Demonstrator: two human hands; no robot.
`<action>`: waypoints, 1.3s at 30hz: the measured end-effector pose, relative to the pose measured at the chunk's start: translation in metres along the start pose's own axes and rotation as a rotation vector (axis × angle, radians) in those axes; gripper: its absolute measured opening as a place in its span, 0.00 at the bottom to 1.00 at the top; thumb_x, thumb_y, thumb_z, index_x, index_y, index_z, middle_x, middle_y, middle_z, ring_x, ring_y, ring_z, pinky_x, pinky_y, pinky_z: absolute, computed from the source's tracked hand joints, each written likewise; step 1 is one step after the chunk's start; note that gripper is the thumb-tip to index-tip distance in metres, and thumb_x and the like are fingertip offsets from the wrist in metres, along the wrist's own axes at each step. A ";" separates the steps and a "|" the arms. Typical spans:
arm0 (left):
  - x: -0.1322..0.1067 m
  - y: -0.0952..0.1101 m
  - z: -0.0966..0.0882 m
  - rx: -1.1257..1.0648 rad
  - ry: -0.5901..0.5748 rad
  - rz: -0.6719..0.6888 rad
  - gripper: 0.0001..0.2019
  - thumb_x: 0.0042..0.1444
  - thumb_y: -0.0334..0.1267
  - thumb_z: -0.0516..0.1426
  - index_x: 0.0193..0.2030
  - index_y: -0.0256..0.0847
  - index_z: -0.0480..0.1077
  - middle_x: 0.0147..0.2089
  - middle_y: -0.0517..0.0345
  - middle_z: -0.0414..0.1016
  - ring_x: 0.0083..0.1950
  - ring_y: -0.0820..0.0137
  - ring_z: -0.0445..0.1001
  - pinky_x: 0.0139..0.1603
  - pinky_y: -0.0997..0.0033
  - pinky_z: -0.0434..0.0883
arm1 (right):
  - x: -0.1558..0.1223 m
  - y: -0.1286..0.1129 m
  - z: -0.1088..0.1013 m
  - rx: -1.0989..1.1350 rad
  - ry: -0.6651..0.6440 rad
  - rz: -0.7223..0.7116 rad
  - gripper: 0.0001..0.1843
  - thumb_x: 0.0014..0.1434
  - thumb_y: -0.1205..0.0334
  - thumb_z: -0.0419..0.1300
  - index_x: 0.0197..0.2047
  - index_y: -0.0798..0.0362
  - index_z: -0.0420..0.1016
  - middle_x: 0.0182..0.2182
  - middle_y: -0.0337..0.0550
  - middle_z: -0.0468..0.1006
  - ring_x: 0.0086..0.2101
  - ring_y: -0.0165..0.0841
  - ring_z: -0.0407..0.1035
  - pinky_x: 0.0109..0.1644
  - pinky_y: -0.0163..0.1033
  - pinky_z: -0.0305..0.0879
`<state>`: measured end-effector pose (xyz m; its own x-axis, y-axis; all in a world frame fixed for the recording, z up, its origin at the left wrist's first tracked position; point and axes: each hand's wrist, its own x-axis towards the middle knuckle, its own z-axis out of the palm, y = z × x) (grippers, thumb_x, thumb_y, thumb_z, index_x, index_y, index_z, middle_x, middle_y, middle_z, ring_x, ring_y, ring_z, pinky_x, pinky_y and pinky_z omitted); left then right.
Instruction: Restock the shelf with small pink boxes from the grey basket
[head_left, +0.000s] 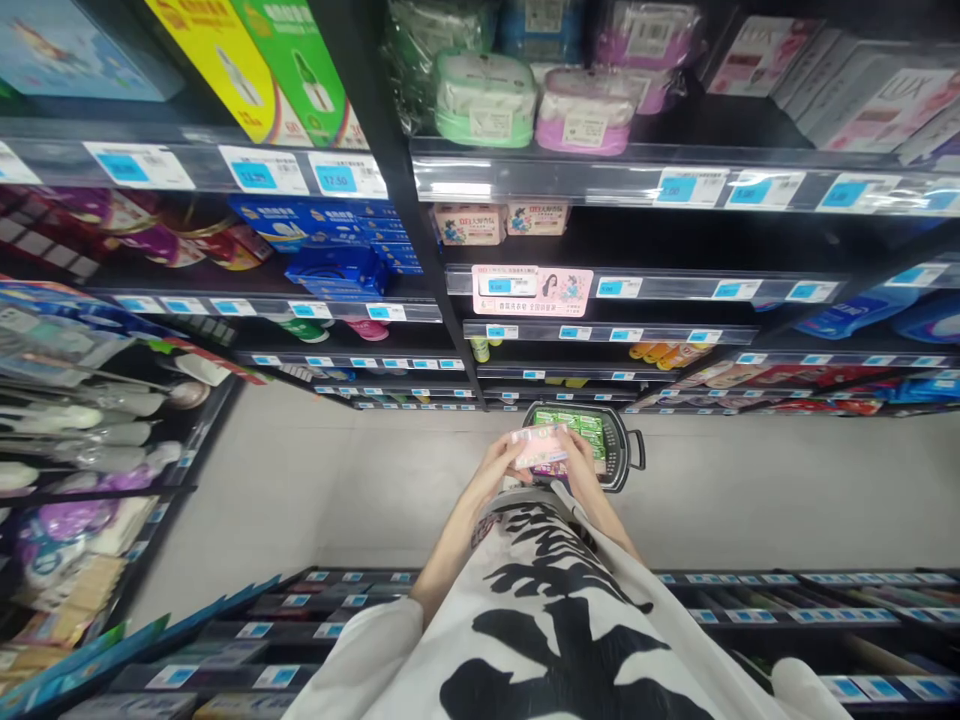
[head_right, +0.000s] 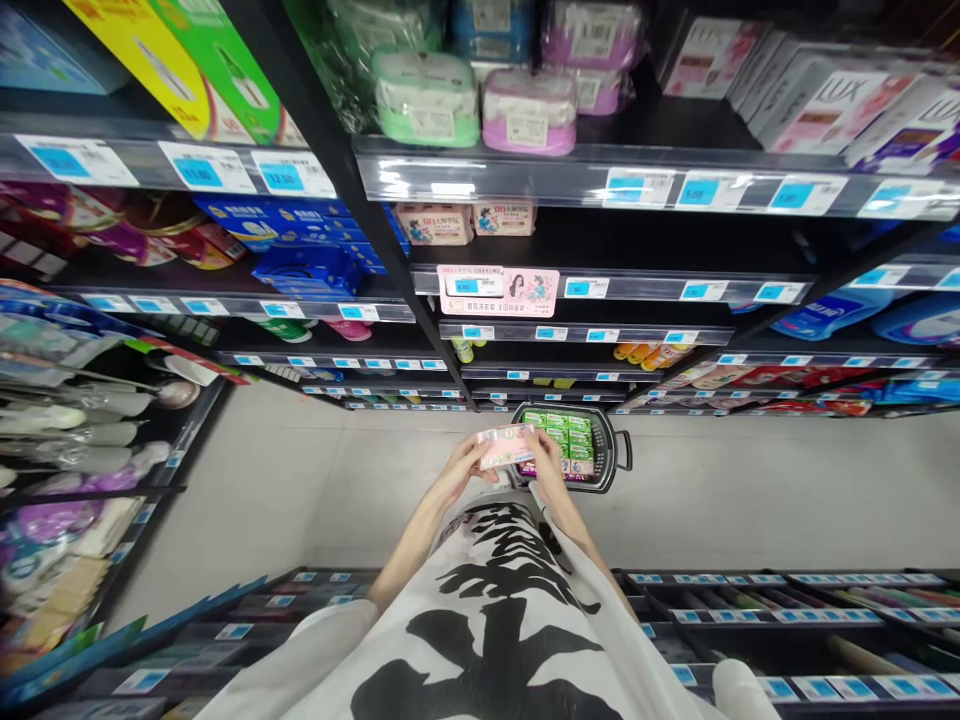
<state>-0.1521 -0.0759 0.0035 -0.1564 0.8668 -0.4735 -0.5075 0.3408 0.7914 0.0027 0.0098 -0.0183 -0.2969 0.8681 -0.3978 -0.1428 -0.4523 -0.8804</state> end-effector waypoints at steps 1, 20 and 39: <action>0.001 -0.001 0.000 0.017 -0.002 -0.007 0.31 0.51 0.56 0.68 0.55 0.35 0.73 0.35 0.54 0.79 0.24 0.69 0.77 0.29 0.66 0.80 | 0.000 0.001 -0.001 0.002 0.013 0.003 0.22 0.51 0.40 0.73 0.36 0.50 0.82 0.32 0.41 0.77 0.29 0.32 0.66 0.28 0.35 0.61; 0.013 -0.019 -0.015 0.421 -0.100 0.512 0.16 0.60 0.38 0.65 0.54 0.41 0.79 0.63 0.44 0.76 0.66 0.57 0.73 0.69 0.53 0.69 | 0.006 -0.004 0.008 0.361 -0.059 0.184 0.28 0.52 0.41 0.71 0.52 0.44 0.77 0.48 0.40 0.82 0.45 0.38 0.77 0.45 0.42 0.76; 0.023 -0.028 0.014 0.383 -0.441 0.266 0.50 0.44 0.52 0.74 0.71 0.44 0.57 0.66 0.40 0.69 0.65 0.54 0.71 0.66 0.55 0.69 | 0.000 -0.027 -0.003 0.383 0.191 -0.117 0.09 0.44 0.57 0.72 0.23 0.50 0.77 0.24 0.40 0.78 0.26 0.36 0.71 0.35 0.42 0.69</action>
<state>-0.1293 -0.0608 -0.0241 0.1695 0.9801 -0.1034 -0.1480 0.1291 0.9805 0.0091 0.0225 0.0046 -0.0830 0.9240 -0.3732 -0.5151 -0.3604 -0.7777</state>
